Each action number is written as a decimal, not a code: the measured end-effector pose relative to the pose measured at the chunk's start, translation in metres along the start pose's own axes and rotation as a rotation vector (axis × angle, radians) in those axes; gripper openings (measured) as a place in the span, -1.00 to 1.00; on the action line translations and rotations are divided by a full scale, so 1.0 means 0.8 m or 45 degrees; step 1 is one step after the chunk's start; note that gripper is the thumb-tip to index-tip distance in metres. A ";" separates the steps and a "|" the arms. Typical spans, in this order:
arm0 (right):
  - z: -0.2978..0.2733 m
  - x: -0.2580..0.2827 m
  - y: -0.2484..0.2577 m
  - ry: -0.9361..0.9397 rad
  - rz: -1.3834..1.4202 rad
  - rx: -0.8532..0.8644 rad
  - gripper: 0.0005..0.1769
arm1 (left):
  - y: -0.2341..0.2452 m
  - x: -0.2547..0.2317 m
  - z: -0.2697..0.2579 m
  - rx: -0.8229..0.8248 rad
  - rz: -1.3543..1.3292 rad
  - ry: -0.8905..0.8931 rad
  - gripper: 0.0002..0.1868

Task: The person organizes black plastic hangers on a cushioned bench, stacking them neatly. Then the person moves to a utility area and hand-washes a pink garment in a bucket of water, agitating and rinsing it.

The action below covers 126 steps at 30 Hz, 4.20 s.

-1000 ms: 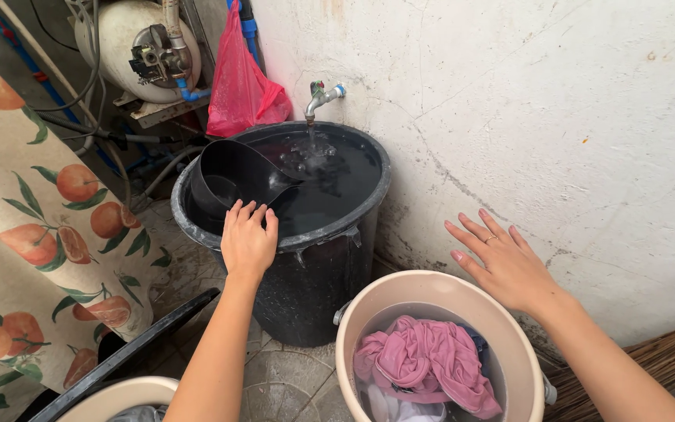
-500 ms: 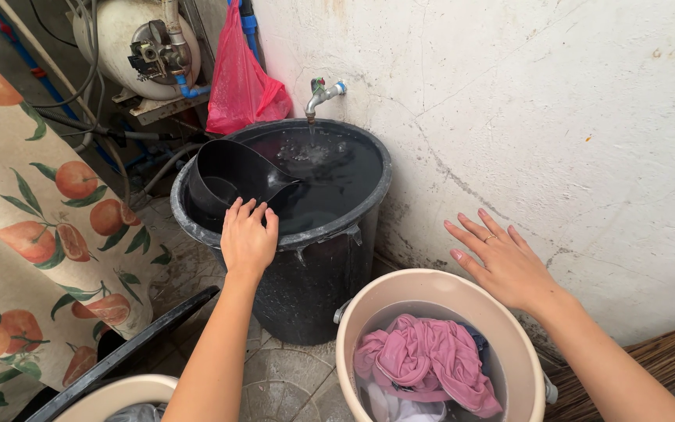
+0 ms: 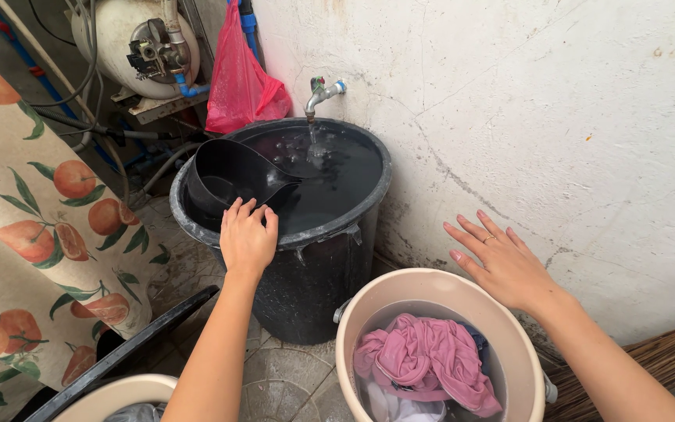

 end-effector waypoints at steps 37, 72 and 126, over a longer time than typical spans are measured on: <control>0.002 -0.001 -0.011 -0.003 -0.019 0.044 -0.33 | -0.001 0.001 0.001 0.041 0.005 0.021 -0.50; 0.008 0.006 -0.013 0.013 0.055 0.037 -0.36 | 0.000 -0.001 0.003 0.012 -0.012 -0.002 -0.52; 0.188 -0.009 0.021 0.017 -0.068 -0.036 -0.33 | -0.160 -0.106 0.305 0.050 1.063 -0.197 0.05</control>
Point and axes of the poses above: each hand's wrist, its own z-axis towards the middle knuckle, its own y-axis out of the back of the hand, x = y × z, the point moved 10 cm from there along z, towards the middle knuckle, and after that the axes turned 9 degrees about y, right-handed, at the moved point
